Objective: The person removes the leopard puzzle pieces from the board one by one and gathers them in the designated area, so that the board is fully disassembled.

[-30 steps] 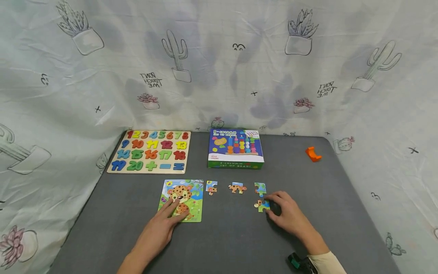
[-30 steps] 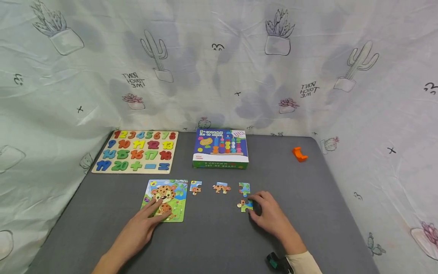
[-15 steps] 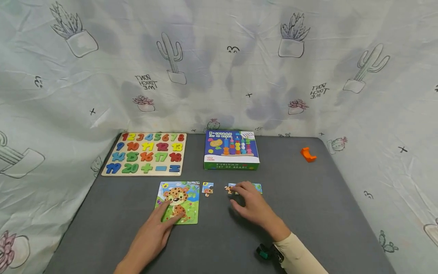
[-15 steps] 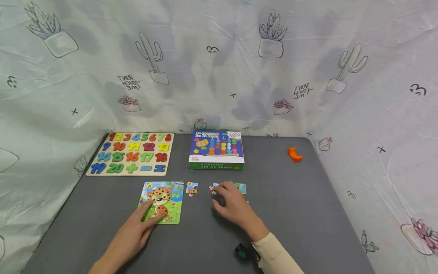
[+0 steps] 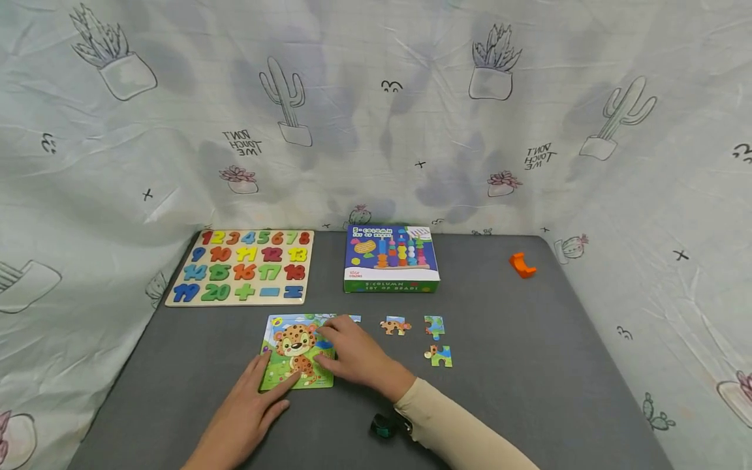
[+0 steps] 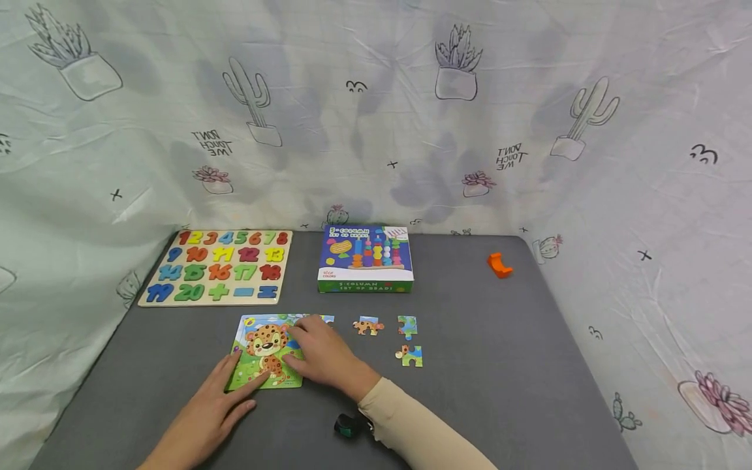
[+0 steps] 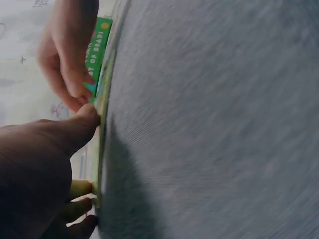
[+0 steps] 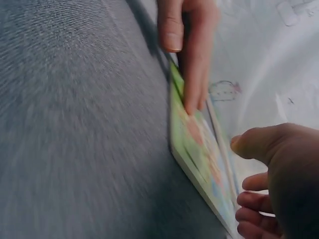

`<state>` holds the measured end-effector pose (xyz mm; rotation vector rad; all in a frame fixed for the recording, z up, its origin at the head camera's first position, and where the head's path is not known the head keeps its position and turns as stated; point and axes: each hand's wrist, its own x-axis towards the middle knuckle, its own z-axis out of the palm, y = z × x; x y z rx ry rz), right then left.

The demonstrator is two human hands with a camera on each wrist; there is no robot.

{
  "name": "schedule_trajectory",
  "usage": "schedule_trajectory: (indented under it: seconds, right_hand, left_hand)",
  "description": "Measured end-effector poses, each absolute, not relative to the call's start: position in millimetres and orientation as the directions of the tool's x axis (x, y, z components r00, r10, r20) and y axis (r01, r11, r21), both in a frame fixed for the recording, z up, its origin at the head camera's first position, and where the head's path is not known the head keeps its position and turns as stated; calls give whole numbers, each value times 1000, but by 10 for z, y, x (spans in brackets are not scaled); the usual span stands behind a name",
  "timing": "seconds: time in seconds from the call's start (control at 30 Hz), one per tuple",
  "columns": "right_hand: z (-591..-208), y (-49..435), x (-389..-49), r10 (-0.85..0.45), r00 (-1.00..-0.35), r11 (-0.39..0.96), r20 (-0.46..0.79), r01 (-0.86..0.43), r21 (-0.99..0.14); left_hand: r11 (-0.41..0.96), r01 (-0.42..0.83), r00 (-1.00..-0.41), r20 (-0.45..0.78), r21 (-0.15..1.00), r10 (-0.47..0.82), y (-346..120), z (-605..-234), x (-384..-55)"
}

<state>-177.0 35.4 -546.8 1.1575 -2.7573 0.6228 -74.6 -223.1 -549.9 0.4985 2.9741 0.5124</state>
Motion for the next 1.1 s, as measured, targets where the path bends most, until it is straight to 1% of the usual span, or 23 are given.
schedule_trajectory:
  seconds: [0.17,0.33,0.43,0.53,0.73,0.87,0.97,1.1]
  right_hand:
    - [-5582,162,-1765,-677,-688,651,260,-725,-224]
    - [-5599,50,-1725,-667,-700,687,255,-710,-153]
    - [-5597,17,-1715,-656,-711,705,253,-697,-132]
    - [-5572,-10,-1719,-645,-729,713,229,-682,-162]
    - [-5493,-96,-1821,-604,-792,730,89,-594,-339]
    - [-5474,-107,-1879,-582,-813,739,25,-541,-402]
    - [-5469,-93,-1889,-591,-806,720,33,-546,-429]
    - [-5475,-73,-1880,-623,-777,677,88,-592,-438]
  left_hand:
    - [895,305,-935,-73,326,346,-2245,-5456,-769]
    - [896,306,-933,-84,321,349,-2231,-5433,-764]
    - [895,311,-931,-86,321,355,-2228,-5430,-765]
    - [898,304,-932,-97,318,350,-2225,-5426,-772]
    - [909,294,-934,-111,297,339,-2214,-5418,-777]
    - [906,307,-934,-91,292,346,-2202,-5424,-781]
    - [902,319,-934,-66,290,351,-2193,-5424,-783]
    - [903,324,-934,-54,283,352,-2182,-5410,-788]
